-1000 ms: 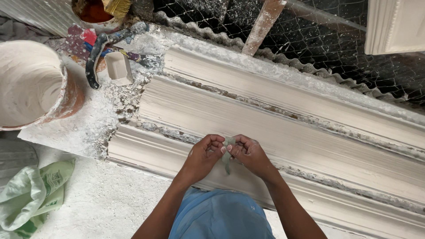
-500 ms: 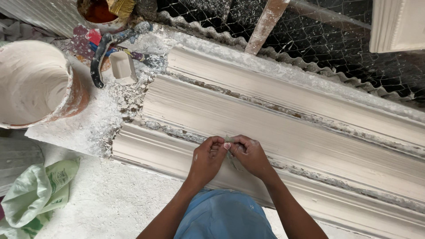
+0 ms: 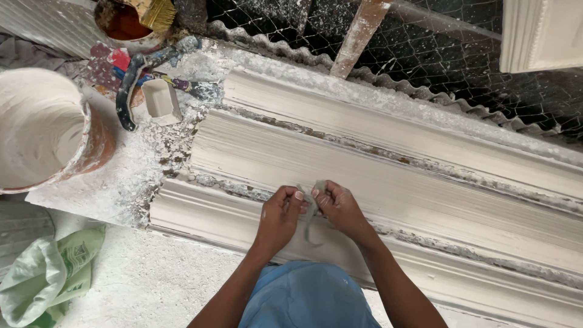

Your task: The person ties a green cord around a white decorative molding piece, then uses a brush to sweep dust and debris off the molding and the workbench. The person handles the molding and brush directly without additional tools.

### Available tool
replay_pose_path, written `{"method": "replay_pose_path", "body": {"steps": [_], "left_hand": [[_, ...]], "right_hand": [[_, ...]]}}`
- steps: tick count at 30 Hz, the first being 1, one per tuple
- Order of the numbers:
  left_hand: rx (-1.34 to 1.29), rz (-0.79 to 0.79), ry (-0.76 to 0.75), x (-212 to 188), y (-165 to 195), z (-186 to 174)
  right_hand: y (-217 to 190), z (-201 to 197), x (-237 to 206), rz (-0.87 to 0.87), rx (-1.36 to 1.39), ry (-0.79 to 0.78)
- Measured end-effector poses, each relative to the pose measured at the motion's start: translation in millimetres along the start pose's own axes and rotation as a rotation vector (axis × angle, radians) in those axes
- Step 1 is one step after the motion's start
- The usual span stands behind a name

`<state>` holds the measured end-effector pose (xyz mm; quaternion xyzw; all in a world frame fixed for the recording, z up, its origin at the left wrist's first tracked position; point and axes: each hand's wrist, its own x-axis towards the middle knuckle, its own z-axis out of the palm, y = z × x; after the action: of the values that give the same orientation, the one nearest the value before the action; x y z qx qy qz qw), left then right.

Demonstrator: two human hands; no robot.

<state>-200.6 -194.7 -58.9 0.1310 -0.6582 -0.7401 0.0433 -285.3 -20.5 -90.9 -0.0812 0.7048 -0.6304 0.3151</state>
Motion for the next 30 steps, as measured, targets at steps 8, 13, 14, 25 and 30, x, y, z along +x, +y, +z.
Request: {"method": "replay_pose_path", "body": {"steps": [8,13,14,25,30], "left_hand": [[-0.526,0.023,0.36,27,-7,-39],[-0.34,0.072,0.525,40,-5,-88],[-0.282,0.041,0.522,44,-8,-92],[0.647,0.345,0.202,138,-87,-57],[0.52,0.304,0.083,76,-49,-24]], "right_hand": [[52,-92,5,0.165,0.263,0.552],[63,-188,-49,0.032,0.537,1.041],[63,-199,-59,-0.025,0.527,0.998],[30,-92,-34,-0.118,0.051,0.396],[-4,-36,-33,0.007,0.04,0.251]]}}
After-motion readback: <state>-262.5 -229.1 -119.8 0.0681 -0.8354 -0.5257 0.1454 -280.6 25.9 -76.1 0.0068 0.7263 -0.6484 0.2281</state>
